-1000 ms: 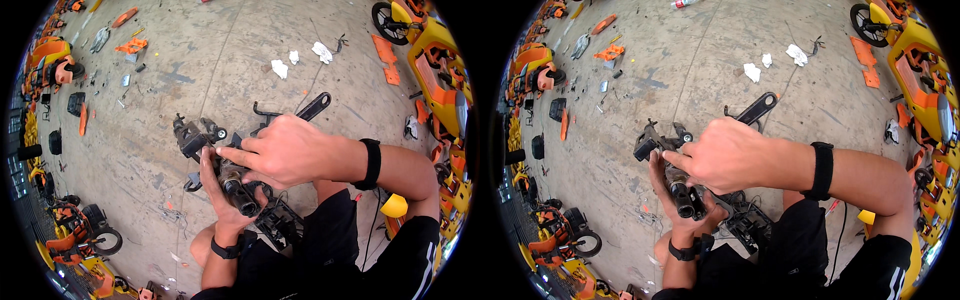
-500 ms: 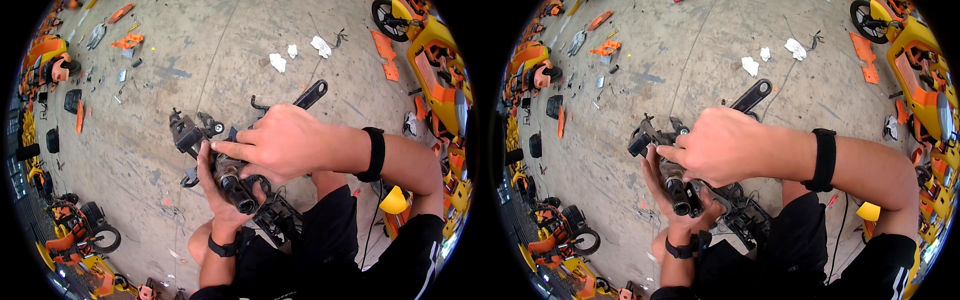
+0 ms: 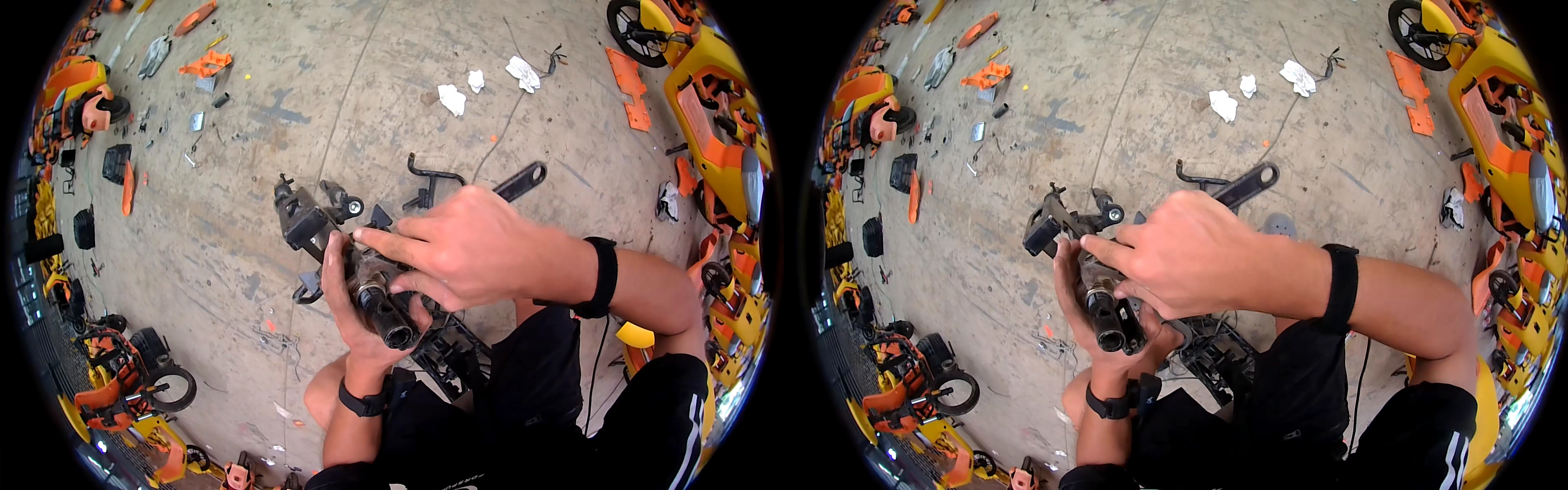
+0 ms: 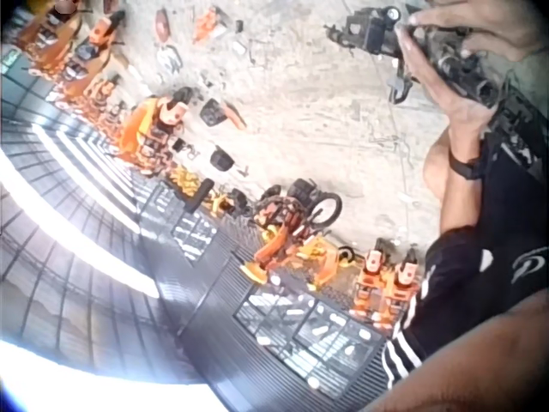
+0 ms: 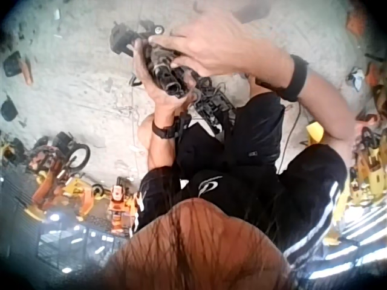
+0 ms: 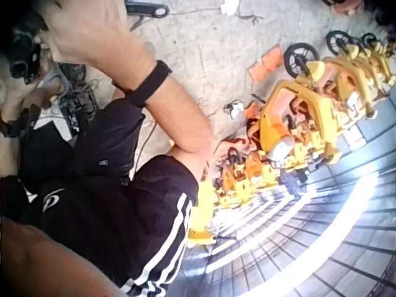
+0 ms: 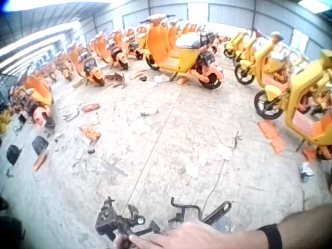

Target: The person assembles or repairs a motorcycle steering column assembly by hand, using an adjustable wrench to tighten components and adjusting a metal collar around the shaft.

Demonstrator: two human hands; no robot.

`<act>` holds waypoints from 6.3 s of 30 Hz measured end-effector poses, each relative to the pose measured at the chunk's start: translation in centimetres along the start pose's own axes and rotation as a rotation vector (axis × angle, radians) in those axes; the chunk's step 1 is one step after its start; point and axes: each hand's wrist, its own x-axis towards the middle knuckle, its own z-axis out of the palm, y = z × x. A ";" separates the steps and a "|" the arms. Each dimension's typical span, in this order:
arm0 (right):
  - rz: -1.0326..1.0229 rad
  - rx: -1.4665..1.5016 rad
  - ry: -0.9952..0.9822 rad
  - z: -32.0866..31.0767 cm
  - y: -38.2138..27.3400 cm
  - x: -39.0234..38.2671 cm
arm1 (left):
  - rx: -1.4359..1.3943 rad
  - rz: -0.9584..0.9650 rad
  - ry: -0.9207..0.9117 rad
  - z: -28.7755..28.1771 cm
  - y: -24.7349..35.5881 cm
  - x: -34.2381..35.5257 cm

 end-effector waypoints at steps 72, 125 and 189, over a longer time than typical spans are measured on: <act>0.015 0.406 -0.207 0.7 2.3 -1.2 | -0.055 -0.102 -0.118 -0.8 -0.2 -1.2; 0.119 0.368 -0.071 2.5 0.0 -2.4 | 0.254 -0.064 -0.051 -0.3 0.4 -0.6; 0.250 0.732 -0.013 3.1 0.2 -3.4 | 0.152 -0.057 0.036 -0.2 -0.3 -1.1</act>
